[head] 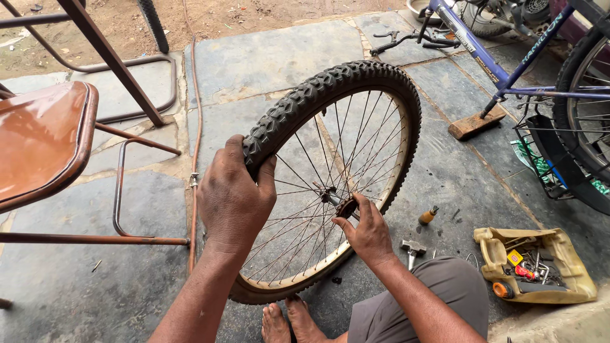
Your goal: The person disassembles and reassembles the hub of a bicycle wheel. They use a screwdriver to remove a nut, a wrench to loosen the axle, and then reassemble the components including a chainring and nut.
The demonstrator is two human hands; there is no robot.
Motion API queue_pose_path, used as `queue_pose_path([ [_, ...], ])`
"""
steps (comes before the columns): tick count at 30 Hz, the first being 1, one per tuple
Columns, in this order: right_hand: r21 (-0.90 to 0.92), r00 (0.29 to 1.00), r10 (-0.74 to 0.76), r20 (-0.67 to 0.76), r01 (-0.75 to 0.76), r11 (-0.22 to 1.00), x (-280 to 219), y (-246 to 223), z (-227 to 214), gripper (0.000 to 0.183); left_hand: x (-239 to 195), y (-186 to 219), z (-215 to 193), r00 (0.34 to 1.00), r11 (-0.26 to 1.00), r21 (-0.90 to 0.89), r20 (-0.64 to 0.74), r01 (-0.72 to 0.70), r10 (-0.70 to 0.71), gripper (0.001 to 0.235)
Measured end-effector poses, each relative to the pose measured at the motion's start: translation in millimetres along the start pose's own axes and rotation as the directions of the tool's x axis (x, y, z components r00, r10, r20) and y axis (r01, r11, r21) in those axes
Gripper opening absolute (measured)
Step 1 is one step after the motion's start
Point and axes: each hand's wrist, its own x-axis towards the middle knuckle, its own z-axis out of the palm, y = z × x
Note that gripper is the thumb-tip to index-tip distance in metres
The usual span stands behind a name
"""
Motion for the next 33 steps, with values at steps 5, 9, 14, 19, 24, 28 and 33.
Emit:
queue_pose_path([
  [5, -0.258, 0.946, -0.276, -0.173, 0.227, 0.939, -3, 6, 1, 0.084, 1, -1, 2, 1.0, 0.999, 0.038, 0.026, 0.009, -0.01, 0.051],
  [9, -0.274, 0.963, -0.255, -0.091, 0.222, 0.936, -6, 8, 0, 0.083, 1, -3, 2, 1.0, 1.0, 0.027, 0.015, 0.0, 0.0, 0.052],
  [14, -0.395, 0.884, -0.461, -0.075, 0.398, 0.828, -1, 17, -8, 0.078, -4, -3, 1, 0.999, 0.999, 0.047, 0.045, 0.014, -0.016, 0.052],
  [19, -0.312, 0.935, -0.335, -0.113, 0.286, 0.906, -3, 4, -13, 0.069, -5, -2, 0, 0.998, 0.999, 0.033, 0.051, 0.019, -0.02, 0.05],
  [24, 0.038, 0.955, 0.29, -0.059, -0.288, 0.957, 8, -19, -11, 0.078, -6, 0, 0, 0.998, 1.0, 0.013, 0.057, 0.015, -0.016, 0.051],
  [28, 0.489, 0.496, 0.694, 0.521, -0.841, 0.233, 17, -18, -7, 0.071, -9, 1, -1, 0.999, 0.998, 0.055, 0.032, -0.017, 0.015, 0.054],
  [33, 0.06, 0.997, 0.021, -0.074, -0.017, 0.998, -3, -8, -1, 0.076, -5, 0, -1, 0.999, 1.0, 0.027, 0.041, 0.009, -0.01, 0.052],
])
